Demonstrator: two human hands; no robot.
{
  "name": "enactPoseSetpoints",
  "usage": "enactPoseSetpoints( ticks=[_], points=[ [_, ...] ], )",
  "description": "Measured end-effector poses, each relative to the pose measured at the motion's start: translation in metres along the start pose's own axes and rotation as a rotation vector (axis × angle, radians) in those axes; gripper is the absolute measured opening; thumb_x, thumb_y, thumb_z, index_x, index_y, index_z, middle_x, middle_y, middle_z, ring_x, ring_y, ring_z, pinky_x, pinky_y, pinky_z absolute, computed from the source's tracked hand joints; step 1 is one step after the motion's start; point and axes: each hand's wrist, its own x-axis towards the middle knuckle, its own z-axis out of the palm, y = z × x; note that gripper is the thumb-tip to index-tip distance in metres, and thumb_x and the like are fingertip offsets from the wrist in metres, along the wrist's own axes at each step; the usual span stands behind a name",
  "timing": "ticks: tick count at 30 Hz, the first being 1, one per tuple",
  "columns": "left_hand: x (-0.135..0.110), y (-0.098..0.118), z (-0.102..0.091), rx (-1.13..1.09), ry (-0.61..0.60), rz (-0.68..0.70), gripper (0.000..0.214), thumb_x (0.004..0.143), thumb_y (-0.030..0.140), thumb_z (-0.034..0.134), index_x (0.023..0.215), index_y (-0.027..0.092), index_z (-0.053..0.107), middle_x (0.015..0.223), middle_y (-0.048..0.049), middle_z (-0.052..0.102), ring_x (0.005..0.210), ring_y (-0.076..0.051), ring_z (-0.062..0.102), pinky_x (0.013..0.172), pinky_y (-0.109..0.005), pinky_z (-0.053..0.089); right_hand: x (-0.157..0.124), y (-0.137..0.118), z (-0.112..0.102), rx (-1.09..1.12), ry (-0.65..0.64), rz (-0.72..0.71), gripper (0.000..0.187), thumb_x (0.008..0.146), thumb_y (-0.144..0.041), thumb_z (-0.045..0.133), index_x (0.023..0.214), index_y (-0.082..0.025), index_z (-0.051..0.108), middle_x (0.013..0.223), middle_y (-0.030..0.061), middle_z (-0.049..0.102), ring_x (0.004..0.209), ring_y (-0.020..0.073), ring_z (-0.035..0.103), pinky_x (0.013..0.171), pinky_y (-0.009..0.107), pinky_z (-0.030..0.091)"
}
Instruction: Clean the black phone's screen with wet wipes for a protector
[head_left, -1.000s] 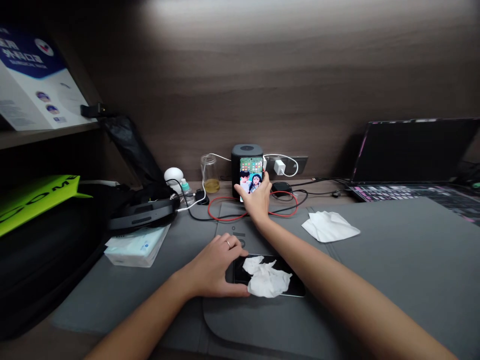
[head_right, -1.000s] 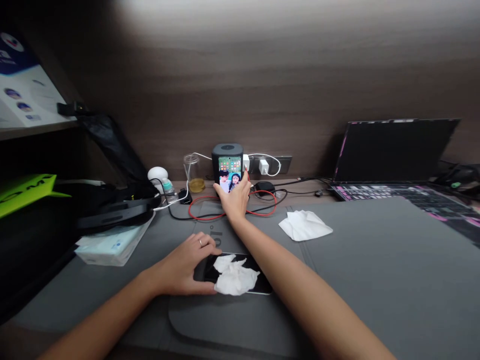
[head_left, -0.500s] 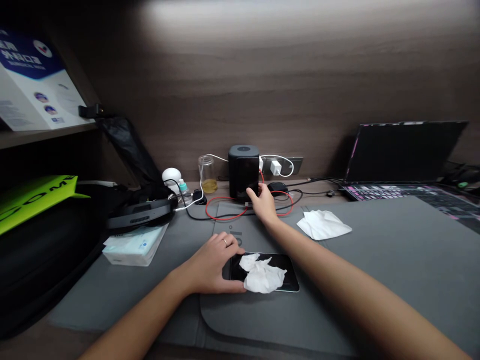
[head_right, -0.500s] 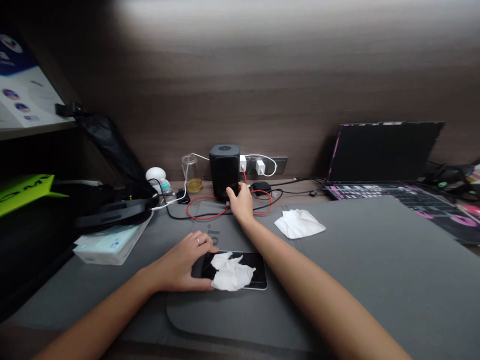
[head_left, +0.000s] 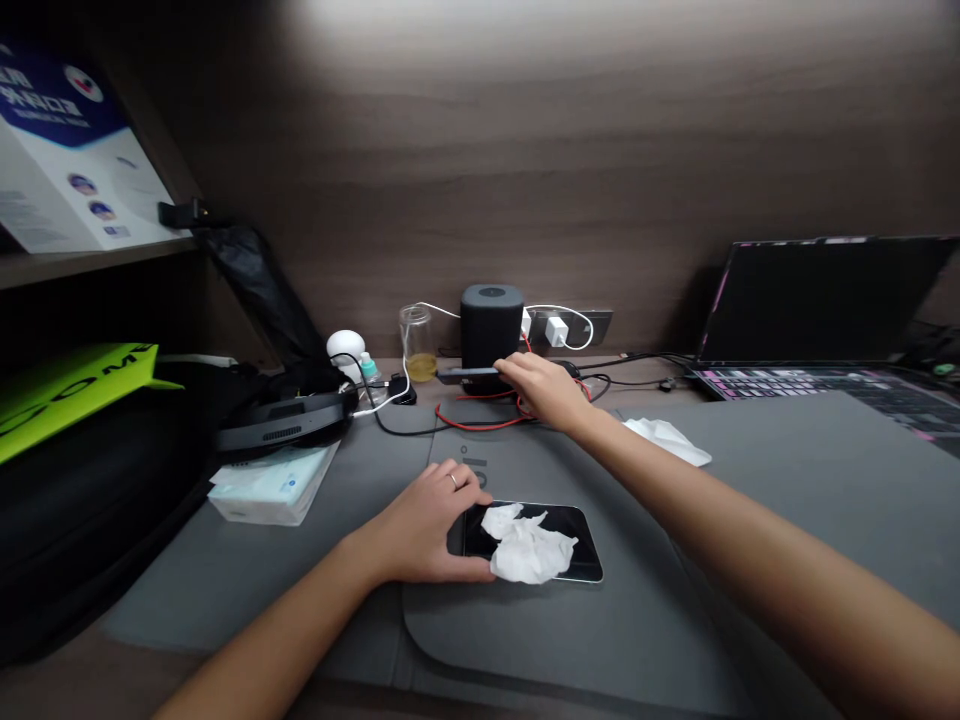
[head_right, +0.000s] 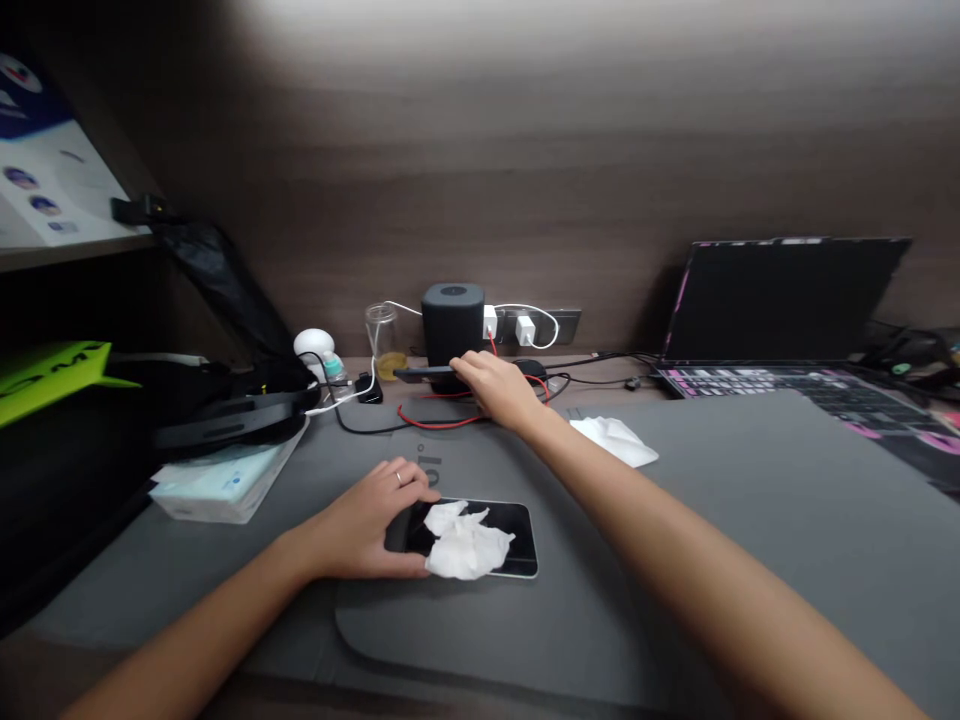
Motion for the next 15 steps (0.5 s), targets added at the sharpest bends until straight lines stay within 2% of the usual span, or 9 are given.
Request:
enactPoseSetpoints(
  ticks=[3,11,15],
  points=[
    [0.0,0.001,-0.001,-0.003,-0.005,-0.006,0.063,0.075,0.059,0.076,0.123,0.02,0.061,0.112,-0.0094,0.06,0.103,-0.029,0.054,0.092,-0.043,0.045,-0.01,0.001,0.008,-0.174,-0.134,-0.1,0.033,0.098,-0.011,0.043,0.124,-0.015,0.062,0.106,0.0133,0.067,0.096,0.0241,0.06,0.083,0.033,0.047],
    [0.0,0.002,-0.003,-0.002,-0.015,-0.015,0.064,0.076,0.059,0.076,0.123,0.019,0.061,0.113,-0.0092,0.06,0.104,-0.028,0.054,0.092,-0.044,0.045,-0.024,0.007,0.022,-0.131,-0.148,-0.011,0.032,0.099,-0.016,0.045,0.122,-0.015,0.067,0.106,0.0147,0.07,0.095,0.0254,0.067,0.081,0.035,0.052],
    [0.0,0.001,-0.002,0.0,-0.015,-0.006,0.064,0.076,0.059,0.076,0.123,0.019,0.06,0.113,-0.0097,0.06,0.106,-0.029,0.054,0.094,-0.044,0.045,-0.024,-0.002,0.016,-0.08,-0.149,0.005,0.032,0.099,-0.025,0.052,0.125,-0.016,0.066,0.117,0.016,0.069,0.106,0.0289,0.066,0.092,0.043,0.053]
  ],
)
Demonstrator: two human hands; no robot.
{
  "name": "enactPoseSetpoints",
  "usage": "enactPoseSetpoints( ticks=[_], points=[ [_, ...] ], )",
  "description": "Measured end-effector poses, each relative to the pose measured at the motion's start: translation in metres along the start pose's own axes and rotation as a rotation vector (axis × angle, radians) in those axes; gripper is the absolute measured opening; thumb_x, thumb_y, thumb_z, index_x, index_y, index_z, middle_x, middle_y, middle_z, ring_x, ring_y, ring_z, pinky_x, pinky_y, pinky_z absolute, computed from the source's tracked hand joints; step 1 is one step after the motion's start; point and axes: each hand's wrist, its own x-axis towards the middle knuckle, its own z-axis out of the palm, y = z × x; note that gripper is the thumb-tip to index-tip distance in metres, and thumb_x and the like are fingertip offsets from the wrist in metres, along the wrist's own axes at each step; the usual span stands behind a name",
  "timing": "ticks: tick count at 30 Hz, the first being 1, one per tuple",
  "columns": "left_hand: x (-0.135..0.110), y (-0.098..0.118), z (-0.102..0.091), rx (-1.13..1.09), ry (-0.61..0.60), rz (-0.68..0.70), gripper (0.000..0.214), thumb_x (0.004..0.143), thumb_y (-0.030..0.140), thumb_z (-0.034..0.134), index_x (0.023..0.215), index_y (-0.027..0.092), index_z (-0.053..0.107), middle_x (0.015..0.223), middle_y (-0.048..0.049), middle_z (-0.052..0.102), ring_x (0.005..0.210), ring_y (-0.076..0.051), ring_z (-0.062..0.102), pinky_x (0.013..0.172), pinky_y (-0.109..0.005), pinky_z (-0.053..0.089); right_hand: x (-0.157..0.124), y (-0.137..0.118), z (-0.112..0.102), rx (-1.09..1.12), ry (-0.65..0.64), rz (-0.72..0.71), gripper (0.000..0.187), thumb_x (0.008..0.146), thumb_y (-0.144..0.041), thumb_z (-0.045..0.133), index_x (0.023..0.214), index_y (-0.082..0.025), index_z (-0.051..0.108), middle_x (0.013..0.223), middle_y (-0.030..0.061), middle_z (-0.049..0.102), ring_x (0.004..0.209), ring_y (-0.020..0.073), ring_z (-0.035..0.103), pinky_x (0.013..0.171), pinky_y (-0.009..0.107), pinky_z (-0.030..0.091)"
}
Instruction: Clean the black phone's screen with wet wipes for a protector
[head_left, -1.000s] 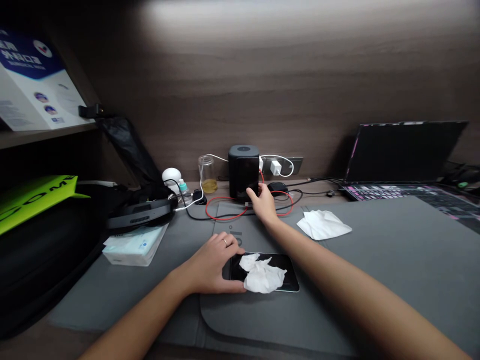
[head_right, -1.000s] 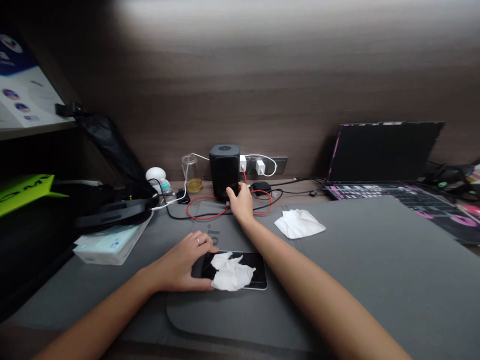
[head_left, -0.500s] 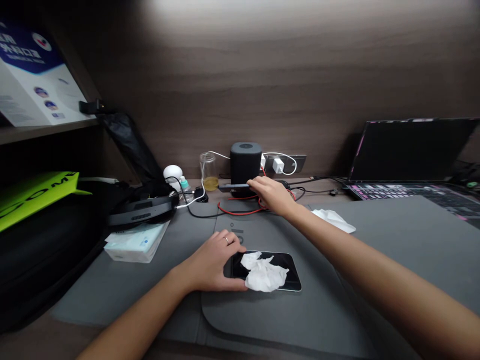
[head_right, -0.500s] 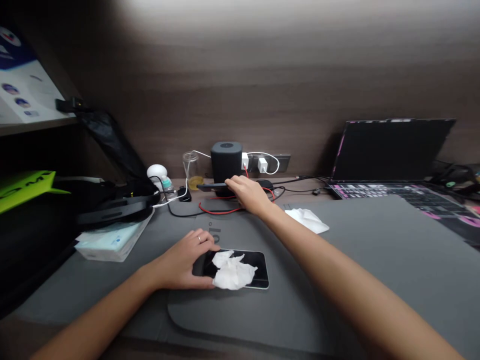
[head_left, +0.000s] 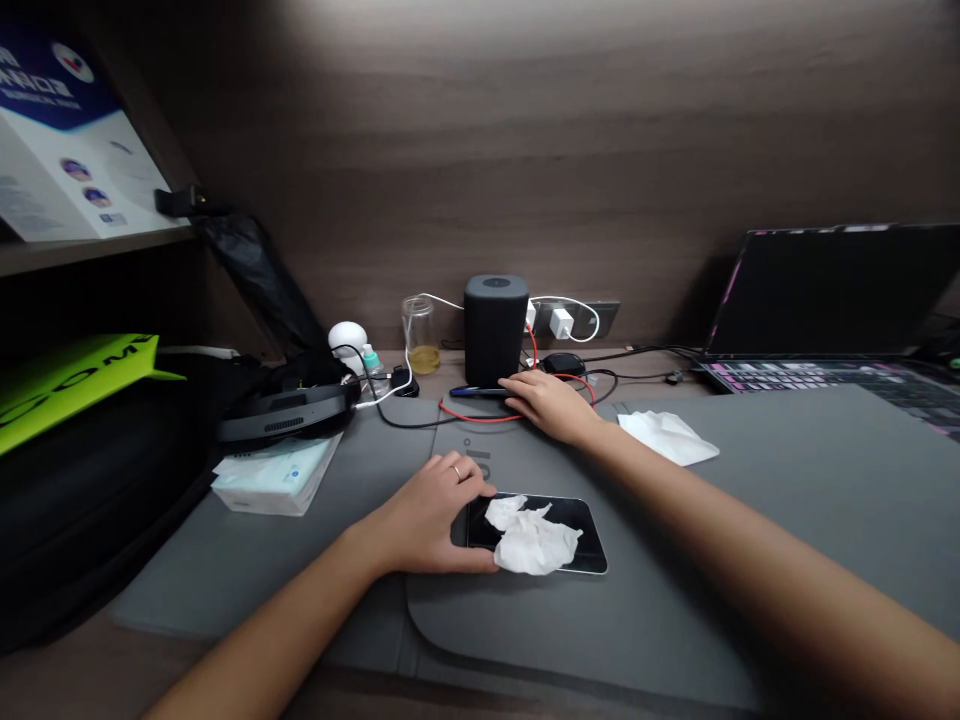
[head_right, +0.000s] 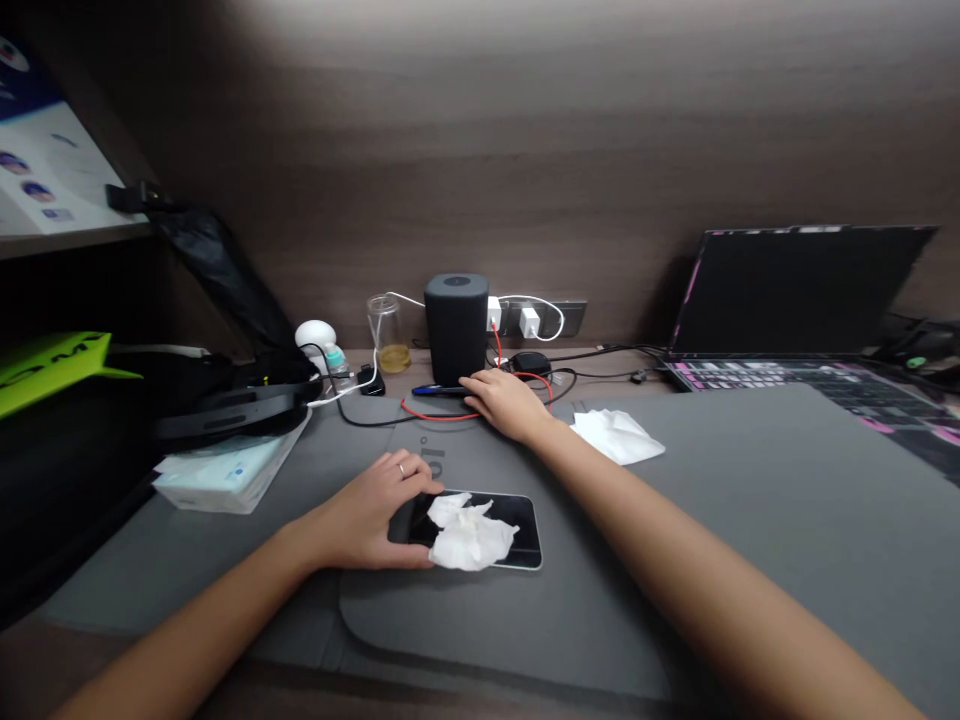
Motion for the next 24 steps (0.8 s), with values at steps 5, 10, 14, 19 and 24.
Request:
enactPoseSetpoints(
  ticks=[5,10,14,19,24],
  points=[
    [-0.001,-0.001,0.0,0.016,-0.009,0.004,0.063,0.078,0.061,0.074,0.124,0.02,0.06,0.113,-0.0095,0.06,0.105,-0.029,0.054,0.094,-0.045,0.045,-0.049,-0.049,-0.038,0.287,0.102,0.042,0.035,0.1,-0.035,0.052,0.131,-0.025,0.063,0.129,0.0101,0.066,0.121,0.0288,0.06,0.103,0.051,0.051],
    [-0.002,-0.001,-0.004,0.01,-0.026,0.002,0.059,0.081,0.058,0.072,0.124,0.021,0.058,0.114,-0.0092,0.06,0.108,-0.029,0.053,0.094,-0.044,0.045,-0.102,-0.105,-0.064,0.375,0.012,-0.155,0.031,0.1,-0.027,0.054,0.128,-0.026,0.065,0.131,0.0078,0.066,0.124,0.0248,0.06,0.11,0.049,0.048],
    [-0.002,0.0,-0.005,0.0,-0.043,-0.012,0.057,0.077,0.052,0.078,0.12,0.02,0.059,0.113,-0.0084,0.06,0.107,-0.028,0.054,0.094,-0.042,0.045,-0.108,-0.119,-0.048,0.395,-0.019,-0.271,0.033,0.102,-0.028,0.051,0.13,-0.017,0.064,0.136,0.0124,0.063,0.131,0.0242,0.055,0.11,0.044,0.049],
    [-0.004,-0.002,-0.003,0.003,-0.057,-0.022,0.058,0.079,0.05,0.077,0.125,0.021,0.057,0.115,-0.0085,0.059,0.109,-0.028,0.054,0.097,-0.043,0.045,-0.108,-0.113,-0.034,0.411,-0.059,-0.248,0.037,0.103,-0.027,0.049,0.137,-0.016,0.059,0.135,0.012,0.064,0.132,0.0228,0.055,0.112,0.045,0.045],
    [-0.004,-0.005,-0.001,-0.002,-0.072,-0.021,0.058,0.08,0.052,0.076,0.126,0.022,0.057,0.116,-0.0087,0.059,0.11,-0.029,0.053,0.098,-0.044,0.044,-0.113,-0.112,-0.032,0.364,-0.124,-0.266,0.031,0.104,-0.029,0.047,0.127,-0.017,0.065,0.136,0.012,0.063,0.131,0.0232,0.055,0.115,0.05,0.038]
  ],
)
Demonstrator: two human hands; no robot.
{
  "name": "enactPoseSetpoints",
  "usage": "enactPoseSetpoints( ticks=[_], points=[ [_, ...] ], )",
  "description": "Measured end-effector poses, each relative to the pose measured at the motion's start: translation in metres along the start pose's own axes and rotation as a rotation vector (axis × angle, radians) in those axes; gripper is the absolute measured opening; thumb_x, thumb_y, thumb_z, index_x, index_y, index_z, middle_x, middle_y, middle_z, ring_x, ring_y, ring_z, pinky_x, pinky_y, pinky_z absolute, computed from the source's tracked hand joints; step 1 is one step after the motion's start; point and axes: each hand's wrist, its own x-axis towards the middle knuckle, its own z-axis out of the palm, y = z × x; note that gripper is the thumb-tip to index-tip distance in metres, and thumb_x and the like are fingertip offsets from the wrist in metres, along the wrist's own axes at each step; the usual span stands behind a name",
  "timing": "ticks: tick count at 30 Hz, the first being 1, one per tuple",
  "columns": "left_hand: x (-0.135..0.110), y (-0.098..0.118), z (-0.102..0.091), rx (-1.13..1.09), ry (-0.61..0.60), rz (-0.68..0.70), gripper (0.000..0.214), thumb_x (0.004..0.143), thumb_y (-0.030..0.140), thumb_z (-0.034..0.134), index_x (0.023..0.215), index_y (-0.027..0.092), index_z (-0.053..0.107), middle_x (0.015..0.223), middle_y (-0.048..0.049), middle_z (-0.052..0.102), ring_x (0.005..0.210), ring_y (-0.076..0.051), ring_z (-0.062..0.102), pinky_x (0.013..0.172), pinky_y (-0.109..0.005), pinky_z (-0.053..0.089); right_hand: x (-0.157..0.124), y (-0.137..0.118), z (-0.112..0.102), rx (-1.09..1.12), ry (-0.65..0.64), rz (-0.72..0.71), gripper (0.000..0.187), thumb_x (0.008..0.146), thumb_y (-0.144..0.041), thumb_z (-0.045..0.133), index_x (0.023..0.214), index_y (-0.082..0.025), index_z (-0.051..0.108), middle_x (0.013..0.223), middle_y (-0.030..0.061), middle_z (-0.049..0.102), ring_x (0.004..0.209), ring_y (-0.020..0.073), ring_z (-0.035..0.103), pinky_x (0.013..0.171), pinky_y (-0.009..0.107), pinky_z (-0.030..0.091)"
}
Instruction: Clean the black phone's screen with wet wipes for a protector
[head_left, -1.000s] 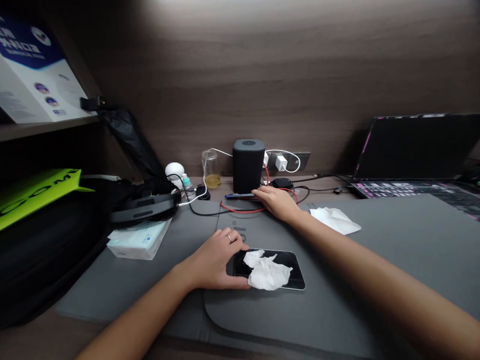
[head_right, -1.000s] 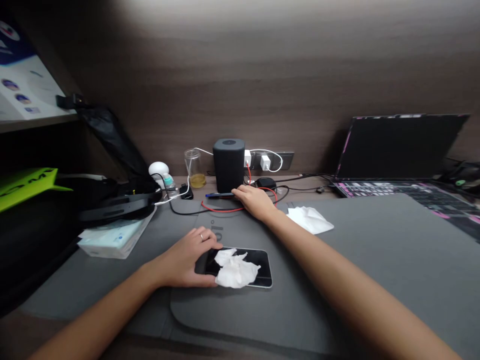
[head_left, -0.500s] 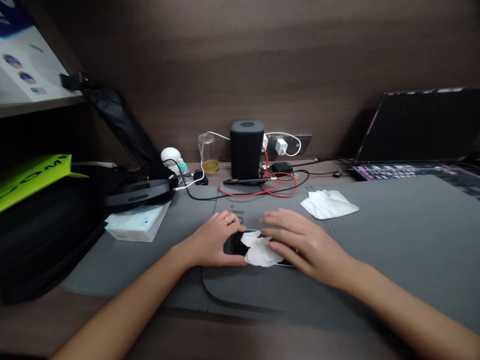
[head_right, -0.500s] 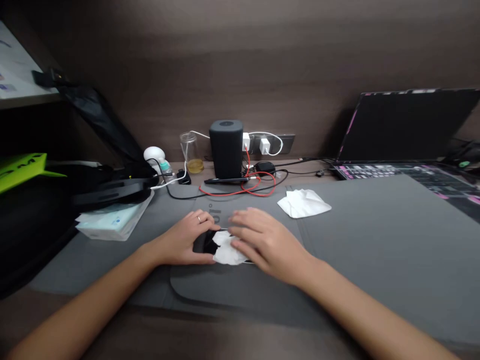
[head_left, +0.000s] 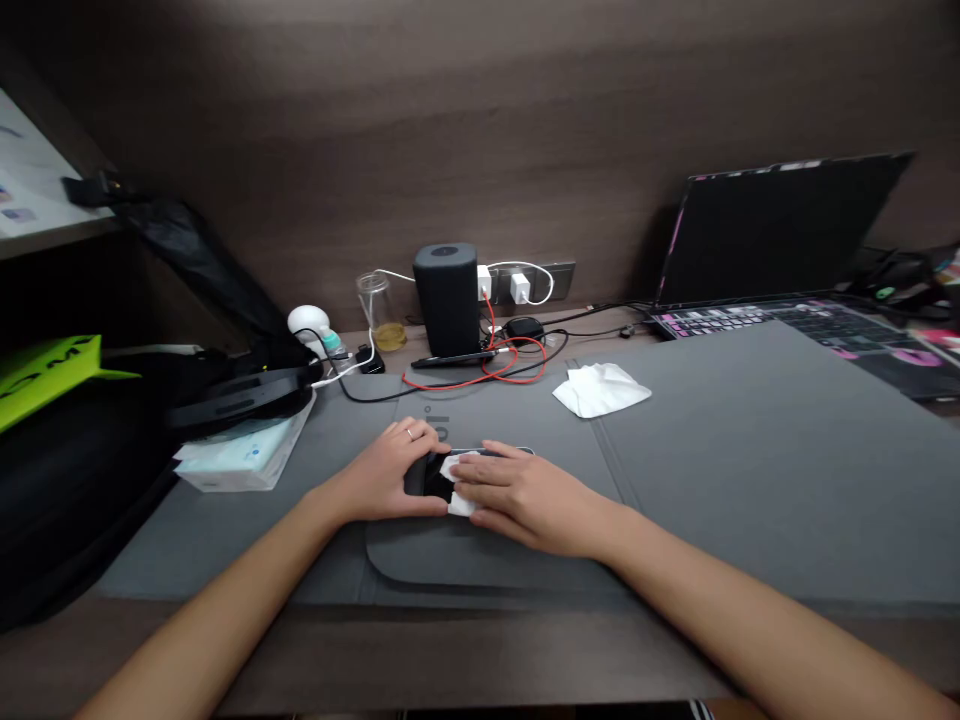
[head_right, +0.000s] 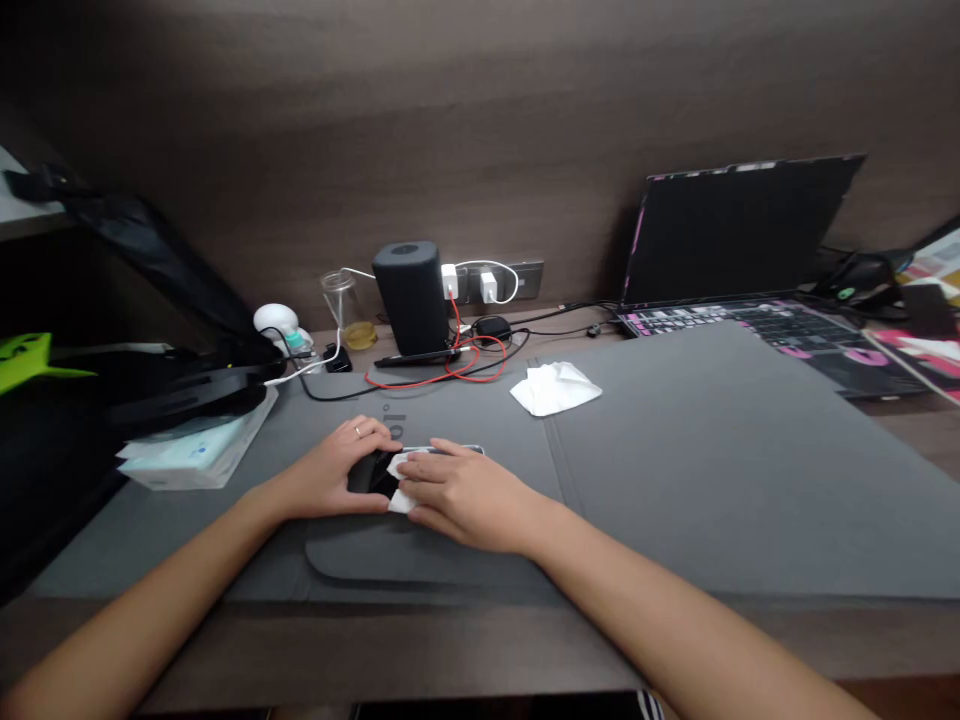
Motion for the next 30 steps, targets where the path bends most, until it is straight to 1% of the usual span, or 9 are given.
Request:
enactPoseSetpoints(
  ticks=[4,8,11,13,15,18,22,27,30],
  points=[
    [0.0,0.001,0.0,0.006,0.008,0.007,0.055,0.08,0.052,0.076,0.122,0.022,0.059,0.114,-0.0082,0.06,0.108,-0.028,0.054,0.096,-0.042,0.045,0.007,-0.005,0.002,-0.03,-0.022,-0.003,0.032,0.104,-0.027,0.047,0.128,-0.015,0.064,0.138,0.0128,0.061,0.133,0.0239,0.053,0.114,0.05,0.039],
    [0.0,0.002,-0.001,0.009,0.026,0.014,0.055,0.081,0.052,0.075,0.124,0.022,0.058,0.114,-0.0083,0.06,0.109,-0.028,0.054,0.096,-0.042,0.045,0.01,-0.005,0.001,-0.026,-0.012,-0.025,0.03,0.104,-0.026,0.047,0.122,-0.017,0.067,0.133,0.0124,0.064,0.128,0.0229,0.057,0.114,0.048,0.04],
    [0.001,0.003,-0.001,0.012,0.023,0.02,0.056,0.08,0.054,0.076,0.122,0.021,0.058,0.114,-0.0085,0.06,0.109,-0.029,0.053,0.096,-0.043,0.044,0.009,-0.001,0.0,-0.03,0.02,0.055,0.03,0.103,-0.025,0.046,0.123,-0.017,0.068,0.132,0.0127,0.065,0.125,0.0241,0.059,0.111,0.048,0.044],
    [0.001,0.003,-0.001,0.008,0.023,0.021,0.054,0.079,0.054,0.076,0.117,0.021,0.059,0.113,-0.0083,0.061,0.108,-0.028,0.054,0.095,-0.042,0.045,0.009,-0.001,-0.001,-0.023,0.034,0.086,0.031,0.102,-0.025,0.047,0.126,-0.015,0.066,0.135,0.0141,0.063,0.127,0.0249,0.058,0.109,0.045,0.047],
    [0.001,0.003,-0.001,0.003,0.029,0.027,0.054,0.08,0.054,0.076,0.118,0.02,0.059,0.112,-0.0081,0.06,0.107,-0.028,0.054,0.094,-0.041,0.045,0.009,-0.001,-0.001,0.012,0.006,0.049,0.033,0.102,-0.025,0.047,0.128,-0.014,0.065,0.137,0.0137,0.062,0.129,0.0236,0.056,0.11,0.04,0.047],
    [0.001,0.002,0.0,0.01,0.041,0.036,0.058,0.08,0.054,0.076,0.124,0.021,0.058,0.113,-0.0085,0.061,0.106,-0.027,0.055,0.095,-0.041,0.045,0.008,-0.002,-0.003,0.062,-0.035,0.024,0.031,0.103,-0.024,0.047,0.126,-0.016,0.066,0.134,0.0105,0.064,0.128,0.0208,0.058,0.109,0.036,0.048],
    [0.001,0.003,-0.001,0.016,0.032,0.027,0.057,0.08,0.056,0.075,0.122,0.021,0.059,0.113,-0.0087,0.061,0.108,-0.028,0.054,0.095,-0.042,0.044,0.008,-0.001,-0.003,0.04,0.008,0.09,0.03,0.103,-0.023,0.047,0.123,-0.019,0.068,0.134,0.0102,0.064,0.129,0.0222,0.057,0.108,0.039,0.05],
    [0.002,0.003,-0.001,0.002,0.03,0.032,0.055,0.082,0.054,0.073,0.123,0.021,0.058,0.112,-0.0087,0.061,0.106,-0.028,0.055,0.094,-0.041,0.045,0.011,-0.003,0.0,0.082,-0.03,0.02,0.032,0.103,-0.022,0.045,0.13,-0.017,0.063,0.137,0.0115,0.062,0.13,0.0209,0.057,0.108,0.036,0.049],
    [0.002,0.002,0.0,0.007,0.03,0.031,0.056,0.08,0.055,0.075,0.121,0.021,0.058,0.113,-0.0086,0.061,0.108,-0.029,0.054,0.095,-0.042,0.044,0.011,-0.002,0.0,0.076,-0.029,0.062,0.033,0.104,-0.023,0.043,0.129,-0.017,0.064,0.137,0.0116,0.062,0.13,0.0217,0.056,0.108,0.039,0.049]
  ],
)
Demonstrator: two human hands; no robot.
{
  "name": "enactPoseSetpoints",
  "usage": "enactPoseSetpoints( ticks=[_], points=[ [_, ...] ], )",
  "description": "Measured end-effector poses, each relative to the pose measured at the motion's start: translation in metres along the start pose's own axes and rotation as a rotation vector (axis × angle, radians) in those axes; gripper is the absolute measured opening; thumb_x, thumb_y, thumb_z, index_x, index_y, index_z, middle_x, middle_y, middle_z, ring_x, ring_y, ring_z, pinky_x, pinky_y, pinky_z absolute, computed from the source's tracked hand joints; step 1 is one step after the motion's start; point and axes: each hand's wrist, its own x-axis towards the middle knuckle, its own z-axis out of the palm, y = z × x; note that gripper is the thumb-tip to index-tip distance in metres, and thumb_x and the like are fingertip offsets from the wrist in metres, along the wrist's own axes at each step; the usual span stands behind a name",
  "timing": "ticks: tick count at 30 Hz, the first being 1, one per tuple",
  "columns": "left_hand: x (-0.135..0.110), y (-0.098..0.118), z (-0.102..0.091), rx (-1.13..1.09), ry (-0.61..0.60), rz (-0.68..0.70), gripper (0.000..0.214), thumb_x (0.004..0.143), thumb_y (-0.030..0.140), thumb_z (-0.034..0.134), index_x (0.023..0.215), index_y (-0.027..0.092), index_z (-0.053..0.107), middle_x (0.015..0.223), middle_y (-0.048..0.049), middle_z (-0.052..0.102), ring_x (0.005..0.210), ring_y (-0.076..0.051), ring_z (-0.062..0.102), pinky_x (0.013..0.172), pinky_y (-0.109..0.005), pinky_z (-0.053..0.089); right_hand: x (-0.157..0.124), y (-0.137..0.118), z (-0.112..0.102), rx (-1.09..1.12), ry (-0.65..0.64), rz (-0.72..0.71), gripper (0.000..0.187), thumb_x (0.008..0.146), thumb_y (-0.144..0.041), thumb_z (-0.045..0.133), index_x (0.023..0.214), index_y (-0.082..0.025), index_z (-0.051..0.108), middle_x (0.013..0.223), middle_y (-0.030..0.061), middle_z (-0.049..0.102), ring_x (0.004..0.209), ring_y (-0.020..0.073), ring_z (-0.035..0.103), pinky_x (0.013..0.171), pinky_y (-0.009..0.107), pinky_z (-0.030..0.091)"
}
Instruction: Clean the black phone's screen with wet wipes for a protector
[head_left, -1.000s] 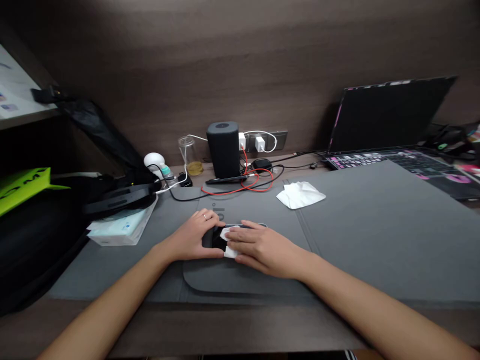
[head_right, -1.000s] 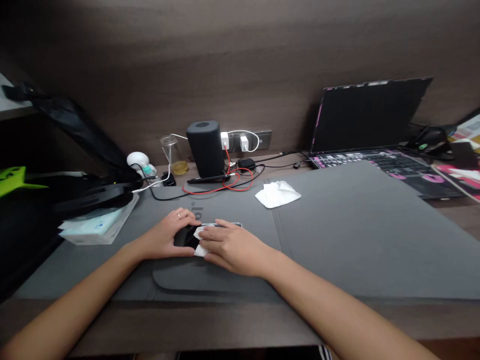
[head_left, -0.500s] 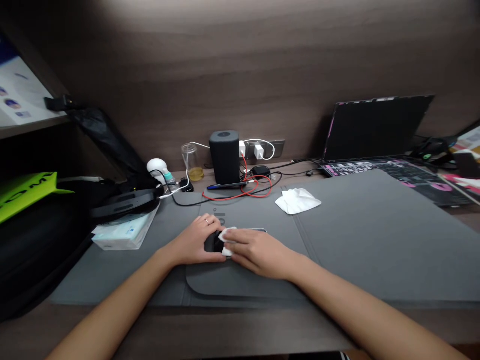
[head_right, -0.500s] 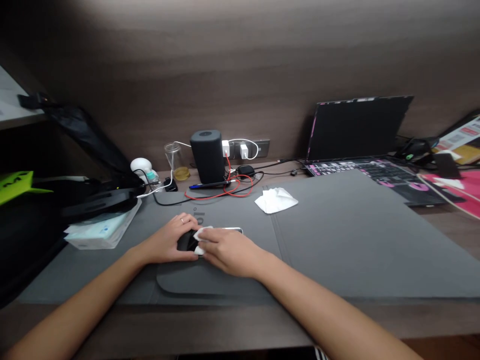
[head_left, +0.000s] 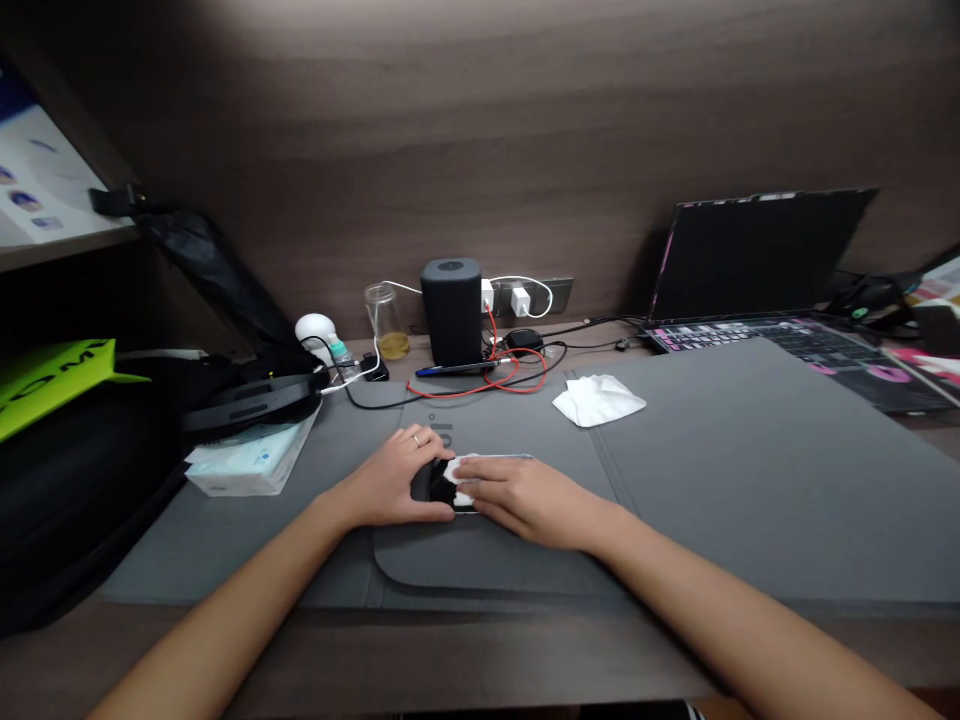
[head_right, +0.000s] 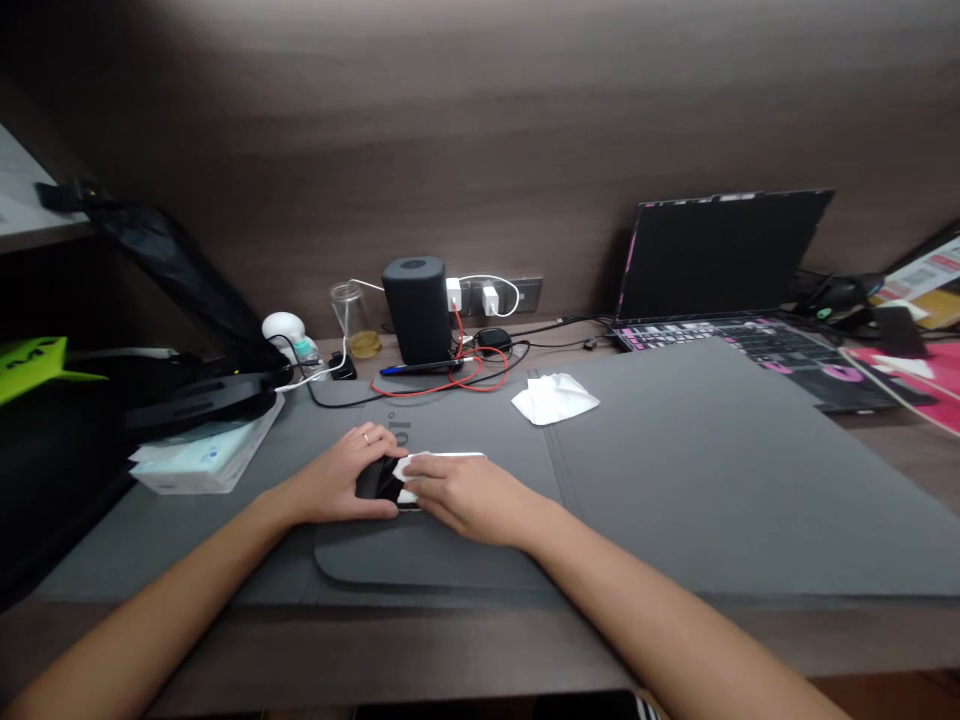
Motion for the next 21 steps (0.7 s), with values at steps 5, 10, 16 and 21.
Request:
enactPoseSetpoints(
  ticks=[5,10,16,21],
  points=[
    [0.0,-0.0005,0.0,-0.019,-0.006,-0.004,0.053,0.079,0.052,0.077,0.119,0.021,0.059,0.113,-0.0084,0.061,0.107,-0.028,0.055,0.093,-0.04,0.046,0.001,-0.0026,-0.0006,-0.014,-0.05,-0.029,0.048,0.098,-0.035,0.058,0.138,-0.01,0.055,0.145,0.0165,0.054,0.141,0.0263,0.044,0.116,0.042,0.041],
    [0.0,0.0007,-0.0003,-0.009,-0.001,0.002,0.057,0.079,0.052,0.077,0.122,0.02,0.057,0.113,-0.0087,0.061,0.107,-0.028,0.054,0.095,-0.042,0.044,0.0006,-0.0043,-0.0042,-0.003,-0.073,0.003,0.036,0.103,-0.03,0.048,0.132,-0.015,0.061,0.142,0.0115,0.058,0.134,0.0223,0.052,0.11,0.038,0.046],
    [-0.0002,0.0012,-0.0002,-0.017,-0.012,-0.002,0.057,0.079,0.051,0.077,0.123,0.02,0.057,0.114,-0.0088,0.061,0.107,-0.028,0.053,0.095,-0.041,0.044,0.0,-0.005,-0.0036,0.003,-0.092,-0.072,0.044,0.1,-0.032,0.055,0.139,-0.011,0.056,0.147,0.0138,0.053,0.141,0.0237,0.043,0.118,0.037,0.037],
    [-0.0002,0.0,0.0005,-0.011,-0.014,0.003,0.058,0.079,0.053,0.077,0.122,0.021,0.057,0.114,-0.0088,0.06,0.108,-0.029,0.053,0.095,-0.042,0.044,-0.0005,-0.0048,-0.0045,0.006,-0.079,-0.008,0.037,0.103,-0.03,0.049,0.135,-0.015,0.059,0.145,0.0118,0.055,0.139,0.023,0.046,0.115,0.038,0.04]
  ],
)
